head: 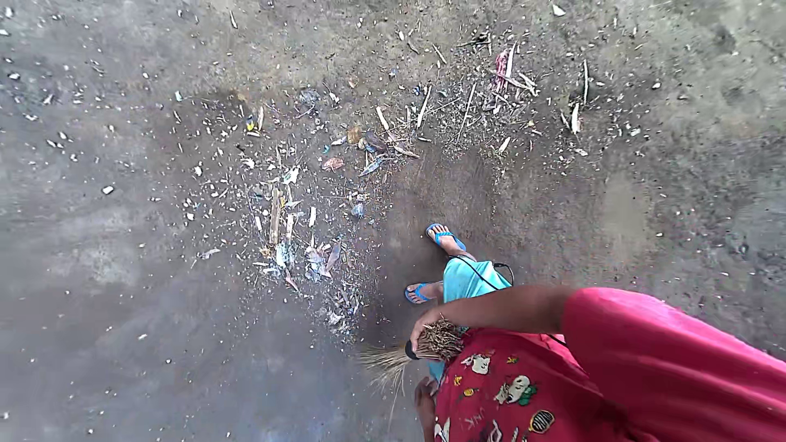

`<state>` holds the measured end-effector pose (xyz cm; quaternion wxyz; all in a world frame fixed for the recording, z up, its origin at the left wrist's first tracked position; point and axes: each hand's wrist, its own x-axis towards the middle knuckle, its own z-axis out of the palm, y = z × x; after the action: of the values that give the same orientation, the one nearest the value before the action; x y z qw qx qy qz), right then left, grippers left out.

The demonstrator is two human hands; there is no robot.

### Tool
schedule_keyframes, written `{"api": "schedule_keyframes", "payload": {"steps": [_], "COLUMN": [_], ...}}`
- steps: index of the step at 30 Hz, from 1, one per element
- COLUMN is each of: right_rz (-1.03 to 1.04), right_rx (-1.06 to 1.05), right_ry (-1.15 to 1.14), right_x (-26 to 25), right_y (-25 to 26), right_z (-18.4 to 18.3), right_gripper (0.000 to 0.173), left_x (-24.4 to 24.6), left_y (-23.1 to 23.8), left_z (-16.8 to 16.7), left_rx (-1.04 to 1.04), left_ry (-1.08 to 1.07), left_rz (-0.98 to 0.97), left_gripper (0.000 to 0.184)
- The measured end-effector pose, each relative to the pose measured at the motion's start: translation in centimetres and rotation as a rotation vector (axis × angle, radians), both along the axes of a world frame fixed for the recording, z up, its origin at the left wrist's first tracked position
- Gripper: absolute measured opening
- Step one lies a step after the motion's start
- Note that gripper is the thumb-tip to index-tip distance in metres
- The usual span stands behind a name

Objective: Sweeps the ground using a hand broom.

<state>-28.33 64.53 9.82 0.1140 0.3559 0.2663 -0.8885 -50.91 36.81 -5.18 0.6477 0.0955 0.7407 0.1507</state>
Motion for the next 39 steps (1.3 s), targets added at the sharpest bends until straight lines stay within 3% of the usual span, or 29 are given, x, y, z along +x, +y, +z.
{"api": "schedule_keyframes", "payload": {"steps": [2,5,8,10,13,16,18,21,24,25,29,31,34,37,39], "right_rz": [-0.100,-0.329,-0.527,-0.651,-0.907,-1.070,-0.964,-0.548,-0.464,-0.393,-0.151,-0.151,-0.357,-0.540,-0.518], "right_rx": [-0.005,0.055,0.083,0.116,0.122,0.280,0.414,0.436,0.311,0.221,-0.086,-0.175,-0.247,-0.140,-0.073], "right_ry": [-0.074,-0.243,-0.407,-0.549,-0.532,-0.750,-0.834,-0.776,-0.497,-0.417,-0.096,-0.019,-0.014,-0.105,-0.204], "right_x": [1.2,7.3,15.8,19.3,20.2,15.3,10.7,5.8,3.1,2.4,-1.4,-2.7,0.1,6.6,11.5], "right_y": [0.7,4.3,9.5,12.6,15.0,15.0,12.9,7.4,2.1,1.1,-0.5,-0.2,0.9,4.5,8.4], "right_z": [-0.3,-1.5,-0.8,1.8,1.9,0.8,-0.1,-0.5,-0.3,-0.3,-0.8,-0.9,-2.5,-3.6,-3.1], "right_gripper": [0.030,0.024,0.019,0.020,0.024,0.037,0.046,0.070,0.045,0.043,0.032,0.026,0.027,0.025,0.031], "left_x": [-0.9,-2.3,-0.3,0.4,0.3,1.2,2.1,3.1,2.2,2.0,1.8,1.9,1.7,-0.3,-0.8], "left_y": [-1.3,-0.8,5.2,8.4,9.9,11.0,11.0,9.5,3.6,1.8,0.7,3.0,6.1,7.9,8.6], "left_z": [-0.7,0.0,6.6,9.9,10.7,11.6,11.6,10.6,3.9,2.1,3.2,6.6,10.3,11.0,11.1], "left_rx": [-0.025,-0.012,-0.088,-0.085,0.007,0.028,0.046,0.041,0.075,0.079,0.028,-0.003,-0.095,-0.032,0.017], "left_ry": [0.025,0.029,0.097,0.138,0.158,0.174,0.156,0.119,0.024,0.014,0.023,0.055,0.099,0.141,0.176], "left_rz": [0.001,0.031,0.006,-0.006,-0.005,0.009,0.024,0.046,0.054,0.052,0.036,0.062,0.090,0.092,0.137], "left_gripper": [0.041,0.040,0.041,0.042,0.043,0.043,0.043,0.043,0.041,0.039,0.037,0.039,0.040,0.041,0.040]}}
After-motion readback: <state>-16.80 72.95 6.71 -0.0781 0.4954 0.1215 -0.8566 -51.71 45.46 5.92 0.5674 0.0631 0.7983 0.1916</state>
